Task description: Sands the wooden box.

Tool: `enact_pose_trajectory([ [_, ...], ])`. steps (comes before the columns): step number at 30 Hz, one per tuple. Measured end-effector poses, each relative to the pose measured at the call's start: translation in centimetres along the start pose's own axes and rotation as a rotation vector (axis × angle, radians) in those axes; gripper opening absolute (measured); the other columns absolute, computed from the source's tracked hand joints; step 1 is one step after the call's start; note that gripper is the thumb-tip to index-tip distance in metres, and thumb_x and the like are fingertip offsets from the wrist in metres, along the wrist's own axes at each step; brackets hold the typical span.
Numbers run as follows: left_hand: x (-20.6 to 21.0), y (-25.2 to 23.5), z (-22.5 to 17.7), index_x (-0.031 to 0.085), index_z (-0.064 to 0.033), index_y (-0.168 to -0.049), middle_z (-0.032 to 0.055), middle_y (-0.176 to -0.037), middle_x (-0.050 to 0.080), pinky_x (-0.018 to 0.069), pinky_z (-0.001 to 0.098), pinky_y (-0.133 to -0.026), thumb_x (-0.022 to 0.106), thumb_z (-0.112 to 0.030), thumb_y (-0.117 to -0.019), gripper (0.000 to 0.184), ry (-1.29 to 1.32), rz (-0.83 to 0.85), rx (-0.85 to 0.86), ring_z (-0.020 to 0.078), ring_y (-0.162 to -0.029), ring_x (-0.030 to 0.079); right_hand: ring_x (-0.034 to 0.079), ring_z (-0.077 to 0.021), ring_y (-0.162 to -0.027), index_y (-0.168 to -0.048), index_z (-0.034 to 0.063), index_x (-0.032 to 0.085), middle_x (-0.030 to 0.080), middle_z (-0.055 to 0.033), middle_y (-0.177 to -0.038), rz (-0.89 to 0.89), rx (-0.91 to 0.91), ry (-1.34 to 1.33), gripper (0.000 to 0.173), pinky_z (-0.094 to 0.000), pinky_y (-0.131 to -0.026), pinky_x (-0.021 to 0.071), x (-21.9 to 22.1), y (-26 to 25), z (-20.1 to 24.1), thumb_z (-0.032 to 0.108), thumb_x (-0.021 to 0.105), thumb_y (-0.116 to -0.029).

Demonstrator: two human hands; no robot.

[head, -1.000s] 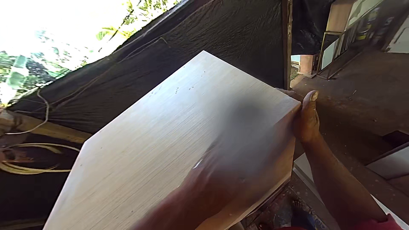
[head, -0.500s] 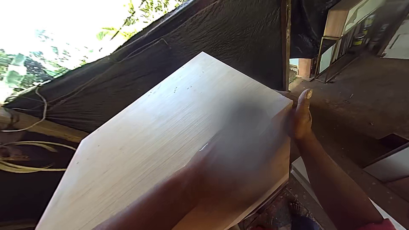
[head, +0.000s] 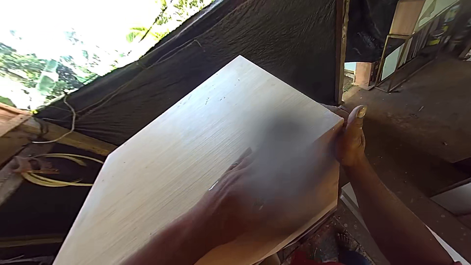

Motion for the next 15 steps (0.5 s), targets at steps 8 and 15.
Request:
enact_pose_trajectory([
  [8,3.3,-11.9,2.4,0.032,-0.0170,-0.162,0.0014,-0.171,0.023,0.0193,0.0476,-0.129,0.047,-0.040,-0.1039,0.065,0.082,-0.079,0.264,0.0172,-0.158,0.018,0.066,0.0023,-0.091,-0.111,0.0181,0.061,0.067,0.0085,-0.093,-0.119,0.135,-0.007,0.075,-0.0238,-0.082,0.0572,-0.9,-0.1,-1.0,0.056,-0.003,-0.1058],
  [15,0.1,0.2,0.4,0.048,-0.0151,-0.154,0.0006,-0.162,0.043,0.0300,0.0470,-0.124,0.040,-0.033,-0.1067,0.051,0.018,0.065,-0.173,0.0182,-0.153,0.033,0.067,-0.0029,-0.109,-0.133,0.0054,0.062,0.072,0.0007,-0.117,0.006,0.020,0.023,0.088,-0.0293,-0.099,0.0559,0.0,-0.2,-0.2,0.054,-0.006,-0.1059],
])
Point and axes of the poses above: each hand's wrist, its own y-axis away from the middle knuckle, its own x-axis out of the palm, z = x × y, the point moved 6 cm from there along -y, towards the middle knuckle
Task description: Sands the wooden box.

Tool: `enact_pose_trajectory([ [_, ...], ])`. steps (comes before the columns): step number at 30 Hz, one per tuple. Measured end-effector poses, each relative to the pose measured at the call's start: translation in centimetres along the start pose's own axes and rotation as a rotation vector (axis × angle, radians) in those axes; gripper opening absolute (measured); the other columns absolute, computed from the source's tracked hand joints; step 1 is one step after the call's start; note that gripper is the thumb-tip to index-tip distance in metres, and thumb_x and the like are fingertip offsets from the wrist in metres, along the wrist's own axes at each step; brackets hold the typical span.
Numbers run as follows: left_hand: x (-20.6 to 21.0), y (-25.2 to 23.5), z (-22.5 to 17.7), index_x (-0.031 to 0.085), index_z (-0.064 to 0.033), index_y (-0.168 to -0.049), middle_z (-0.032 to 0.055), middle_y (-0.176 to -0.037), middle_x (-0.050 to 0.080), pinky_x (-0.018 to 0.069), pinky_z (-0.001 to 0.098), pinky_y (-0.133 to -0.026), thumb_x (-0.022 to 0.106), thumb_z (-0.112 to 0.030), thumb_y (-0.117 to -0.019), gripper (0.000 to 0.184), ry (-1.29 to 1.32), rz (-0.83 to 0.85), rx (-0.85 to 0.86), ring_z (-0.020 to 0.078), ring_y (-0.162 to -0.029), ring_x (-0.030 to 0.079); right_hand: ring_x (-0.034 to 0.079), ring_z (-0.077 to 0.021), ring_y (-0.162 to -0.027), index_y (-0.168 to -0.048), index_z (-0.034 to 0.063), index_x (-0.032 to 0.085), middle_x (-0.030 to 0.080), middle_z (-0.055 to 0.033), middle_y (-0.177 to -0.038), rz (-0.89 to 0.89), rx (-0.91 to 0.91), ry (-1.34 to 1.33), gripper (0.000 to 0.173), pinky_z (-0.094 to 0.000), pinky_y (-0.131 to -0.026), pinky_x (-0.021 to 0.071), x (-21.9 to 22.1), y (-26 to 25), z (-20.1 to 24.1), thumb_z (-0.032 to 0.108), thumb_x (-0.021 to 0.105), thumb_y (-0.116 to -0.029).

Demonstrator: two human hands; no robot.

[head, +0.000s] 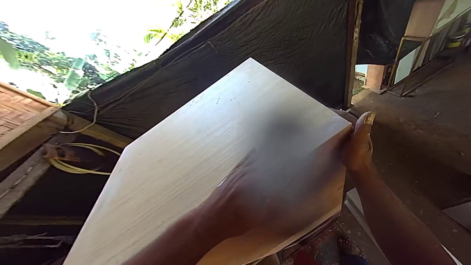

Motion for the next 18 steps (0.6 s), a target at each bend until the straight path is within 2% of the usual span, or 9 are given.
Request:
enact_pose_trajectory([
  [2,0.6,-3.7,-0.5,0.037,-0.0163,-0.160,-0.0007,-0.169,0.028,0.0249,0.0486,-0.126,0.041,-0.037,-0.1062,0.058,-0.046,0.026,0.077,0.0203,-0.157,0.023,0.067,-0.0022,-0.107,-0.131,0.0067,0.063,0.072,0.0017,-0.114,-0.016,0.011,0.003,0.087,-0.0287,-0.098,0.0559,-0.2,0.0,-0.1,0.055,-0.005,-0.1059],
  [4,3.0,-9.6,-0.1,0.042,-0.0149,-0.157,0.0056,-0.166,0.034,0.0245,0.0503,-0.127,0.045,-0.043,-0.1026,0.062,0.021,-0.244,0.362,0.0246,-0.155,0.027,0.068,-0.0027,-0.104,-0.127,0.0128,0.065,0.073,0.0048,-0.110,-0.058,0.070,-0.055,0.083,-0.0289,-0.093,0.0576,-0.8,-0.1,-0.7,0.063,0.003,-0.1046],
  [5,3.3,-12.4,-0.8,0.047,-0.0159,-0.154,0.0061,-0.163,0.039,0.0253,0.0505,-0.126,0.049,-0.043,-0.1028,0.058,0.070,-0.321,0.416,0.0247,-0.153,0.031,0.067,-0.0007,-0.100,-0.121,0.0197,0.063,0.071,0.0099,-0.104,-0.110,0.107,-0.093,0.075,-0.0281,-0.089,0.0578,-1.1,-0.1,-1.0,0.070,0.010,-0.1019],
  [6,2.3,-14.1,-2.4,0.049,-0.0191,-0.154,0.0024,-0.164,0.039,0.0249,0.0487,-0.126,0.054,-0.038,-0.1040,0.054,0.076,-0.249,0.328,0.0220,-0.154,0.031,0.066,-0.0016,-0.105,-0.126,0.0218,0.059,0.070,0.0114,-0.109,-0.136,0.109,-0.151,0.071,-0.0301,-0.093,0.0570,-1.2,-0.2,-1.2,0.074,0.018,-0.1000],
  [8,0.7,-14.3,-4.5,0.050,-0.0189,-0.153,0.0010,-0.164,0.038,0.0242,0.0490,-0.126,0.058,-0.028,-0.1027,0.052,0.087,-0.155,0.202,0.0211,-0.154,0.030,0.064,-0.0015,-0.113,-0.131,0.0237,0.056,0.069,0.0127,-0.116,-0.131,0.078,-0.223,0.068,-0.0303,-0.100,0.0540,-1.0,-0.6,-0.9,0.072,0.020,-0.1010],
  [10,0.1,-11.1,-4.3,0.048,-0.0169,-0.154,0.0018,-0.166,0.036,0.0251,0.0506,-0.126,0.058,-0.027,-0.1020,0.054,0.089,-0.100,0.178,0.0205,-0.155,0.028,0.069,-0.0005,-0.098,-0.115,0.0253,0.069,0.074,0.0122,-0.102,-0.110,0.106,-0.275,0.076,-0.0272,-0.088,0.0587,-0.3,-0.6,-0.6,0.075,0.013,-0.0988],
  [13,0.9,-4.8,2.3,0.038,-0.0204,-0.160,-0.0007,-0.169,0.029,0.0250,0.0549,-0.124,0.044,-0.037,-0.1053,0.058,0.084,-0.065,0.085,0.0204,-0.157,0.023,0.071,0.0019,-0.093,-0.119,0.0223,0.071,0.076,0.0138,-0.099,-0.052,0.150,-0.177,0.095,-0.0235,-0.085,0.0603,0.3,-0.1,-0.4,0.067,-0.010,-0.0981],
  [16,0.8,-1.1,13.1,0.027,-0.0244,-0.164,-0.0058,-0.171,0.021,0.0193,0.0541,-0.127,0.030,-0.038,-0.1105,0.055,0.021,-0.054,-0.202,0.0162,-0.158,0.017,0.070,0.0034,-0.098,-0.123,0.0199,0.067,0.075,0.0155,-0.102,-0.060,0.158,-0.132,0.093,-0.0216,-0.089,0.0586,0.1,0.0,-0.2,0.070,-0.007,-0.0975],
  [18,-1.3,-1.0,19.2,0.027,-0.0125,-0.163,0.0069,-0.171,0.023,0.0169,0.0533,-0.127,0.027,-0.029,-0.1119,0.054,0.029,0.003,-0.463,0.0261,-0.158,0.018,0.068,0.0038,-0.099,-0.127,0.0146,0.064,0.074,0.0151,-0.103,-0.070,0.172,-0.132,0.092,-0.0208,-0.091,0.0571,0.2,0.0,-0.5,0.072,-0.002,-0.0981],
])
Point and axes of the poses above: each hand's wrist, its own y-axis away from the middle knuckle, its own x-axis out of the palm, z = x × y, the point moved 6 cm from there along -y, towards the middle knuckle
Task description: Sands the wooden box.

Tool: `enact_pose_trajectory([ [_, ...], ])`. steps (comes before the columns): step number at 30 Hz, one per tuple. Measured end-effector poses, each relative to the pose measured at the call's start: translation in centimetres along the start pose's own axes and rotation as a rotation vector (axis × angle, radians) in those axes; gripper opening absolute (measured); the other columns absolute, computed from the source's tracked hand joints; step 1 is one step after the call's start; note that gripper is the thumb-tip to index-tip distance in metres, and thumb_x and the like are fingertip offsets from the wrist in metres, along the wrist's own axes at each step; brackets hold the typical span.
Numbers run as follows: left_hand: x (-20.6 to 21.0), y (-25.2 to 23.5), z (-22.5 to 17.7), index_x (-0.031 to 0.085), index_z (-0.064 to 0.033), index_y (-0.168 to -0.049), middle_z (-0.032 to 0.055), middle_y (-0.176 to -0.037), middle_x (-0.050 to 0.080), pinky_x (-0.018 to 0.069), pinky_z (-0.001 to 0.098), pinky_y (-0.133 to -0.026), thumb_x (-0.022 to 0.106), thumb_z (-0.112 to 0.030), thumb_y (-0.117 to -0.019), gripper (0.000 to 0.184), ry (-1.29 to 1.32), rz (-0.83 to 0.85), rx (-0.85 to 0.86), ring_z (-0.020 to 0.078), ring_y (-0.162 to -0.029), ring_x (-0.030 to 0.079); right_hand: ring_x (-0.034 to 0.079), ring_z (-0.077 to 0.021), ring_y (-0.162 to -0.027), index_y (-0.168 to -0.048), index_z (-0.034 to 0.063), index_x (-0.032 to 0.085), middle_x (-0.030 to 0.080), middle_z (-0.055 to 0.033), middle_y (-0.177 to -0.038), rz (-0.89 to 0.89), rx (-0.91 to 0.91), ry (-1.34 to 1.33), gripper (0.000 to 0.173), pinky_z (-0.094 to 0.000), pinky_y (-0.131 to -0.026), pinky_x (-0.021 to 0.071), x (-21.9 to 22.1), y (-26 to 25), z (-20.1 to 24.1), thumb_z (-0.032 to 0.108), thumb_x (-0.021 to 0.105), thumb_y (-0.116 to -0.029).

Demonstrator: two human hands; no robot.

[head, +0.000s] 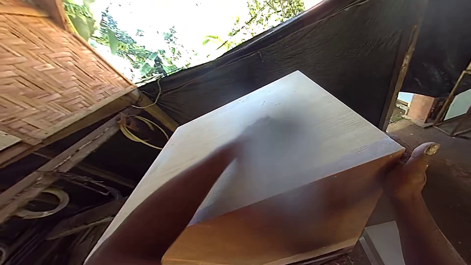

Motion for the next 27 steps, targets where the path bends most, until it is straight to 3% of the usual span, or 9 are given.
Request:
enact_pose_trajectory([
  [3,-1.7,-5.7,5.7,0.040,-0.0043,-0.155,0.0206,-0.162,0.036,0.0248,0.0558,-0.124,0.025,-0.034,-0.1129,0.054,0.059,-0.083,-0.243,0.0351,-0.153,0.031,0.068,0.0020,-0.102,-0.128,0.0070,0.059,0.073,0.0118,-0.105,-0.027,-0.010,0.013,0.090,-0.0230,-0.094,0.0567,-0.1,0.0,-0.3,0.071,0.001,-0.1000],
  [6,-1.4,-9.7,-2.6,0.055,-0.0080,-0.145,0.0147,-0.153,0.050,0.0313,0.0516,-0.121,0.031,-0.039,-0.1111,0.052,0.138,-0.179,-0.049,0.0274,-0.146,0.042,0.069,-0.0001,-0.103,-0.126,0.0061,0.061,0.074,0.0118,-0.107,-0.032,-0.022,0.006,0.090,-0.0246,-0.093,0.0578,-0.4,0.1,-0.1,0.077,0.013,-0.0979],
  [9,0.0,-12.5,-8.7,0.035,-0.0186,-0.161,0.0022,-0.169,0.028,0.0187,0.0488,-0.127,0.025,-0.048,-0.1111,0.059,0.030,-0.044,0.154,0.0199,-0.157,0.022,0.071,-0.0016,-0.102,-0.123,0.0092,0.064,0.075,0.0124,-0.107,-0.027,-0.016,-0.005,0.092,-0.0250,-0.092,0.0588,-0.6,-0.1,-0.7,0.079,0.012,-0.0956],
  [12,-1.6,-12.1,-2.2,0.040,-0.0014,-0.155,0.0185,-0.163,0.036,0.0203,0.0494,-0.126,0.021,-0.033,-0.1127,0.056,-0.011,-0.079,0.114,0.0320,-0.154,0.029,0.071,-0.0012,-0.103,-0.123,0.0116,0.066,0.076,0.0130,-0.107,-0.034,-0.015,-0.026,0.090,-0.0238,-0.092,0.0585,-0.5,-0.1,-0.8,0.080,0.015,-0.0951],
  [17,-4.5,-8.5,5.5,0.046,0.0075,-0.147,0.0309,-0.155,0.040,0.0239,0.0632,-0.118,0.017,-0.026,-0.1135,0.055,0.100,-0.086,-0.505,0.0442,-0.148,0.033,0.070,-0.0024,-0.105,-0.125,0.0086,0.063,0.075,0.0121,-0.108,-0.034,-0.010,-0.049,0.083,-0.0239,-0.094,0.0578,-0.6,0.1,-0.8,0.077,0.026,-0.0968],
  [20,-3.0,-11.0,1.9,0.051,0.0000,-0.146,0.0217,-0.152,0.049,0.0300,0.0561,-0.119,0.024,-0.031,-0.1121,0.053,0.104,-0.162,-0.185,0.0352,-0.145,0.042,0.070,-0.0022,-0.106,-0.125,0.0127,0.065,0.075,0.0129,-0.109,-0.055,0.015,-0.087,0.081,-0.0243,-0.094,0.0579,-0.9,0.2,-1.1,0.077,0.024,-0.0968],
  [23,-1.7,-12.5,0.6,0.033,-0.0095,-0.161,0.0098,-0.168,0.030,0.0176,0.0500,-0.127,0.019,-0.040,-0.1122,0.059,0.026,-0.052,0.011,0.0274,-0.156,0.024,0.072,-0.0056,-0.104,-0.127,0.0074,0.062,0.076,0.0088,-0.108,-0.041,0.031,-0.093,0.085,-0.0274,-0.093,0.0592,-0.8,0.2,-0.9,0.078,0.026,-0.0962],
  [25,-2.8,-10.2,2.9,0.040,0.0018,-0.154,0.0215,-0.162,0.036,0.0204,0.0514,-0.125,0.020,-0.026,-0.1127,0.054,0.012,-0.047,-0.100,0.0360,-0.153,0.029,0.071,-0.0106,-0.108,-0.129,-0.0098,0.050,0.073,0.0002,-0.114,-0.020,0.014,-0.062,0.088,-0.0319,-0.097,0.0579,-0.8,0.4,-0.3,0.070,0.025,-0.1021],
  [27,-5.0,-6.2,6.7,0.047,0.0099,-0.145,0.0310,-0.154,0.042,0.0253,0.0583,-0.120,0.022,-0.018,-0.1127,0.049,0.048,-0.083,-0.444,0.0431,-0.148,0.036,0.069,-0.0096,-0.111,-0.133,-0.0154,0.043,0.071,-0.0031,-0.118,-0.081,0.008,-0.027,0.089,-0.0307,-0.099,0.0563,-1.3,0.5,-0.9,0.065,0.018,-0.1051],
])
Point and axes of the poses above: each hand's wrist, its own y-axis away from the middle knuckle, its own x-axis out of the palm, z = x × y, the point moved 6 cm from there along -y, towards the middle knuckle
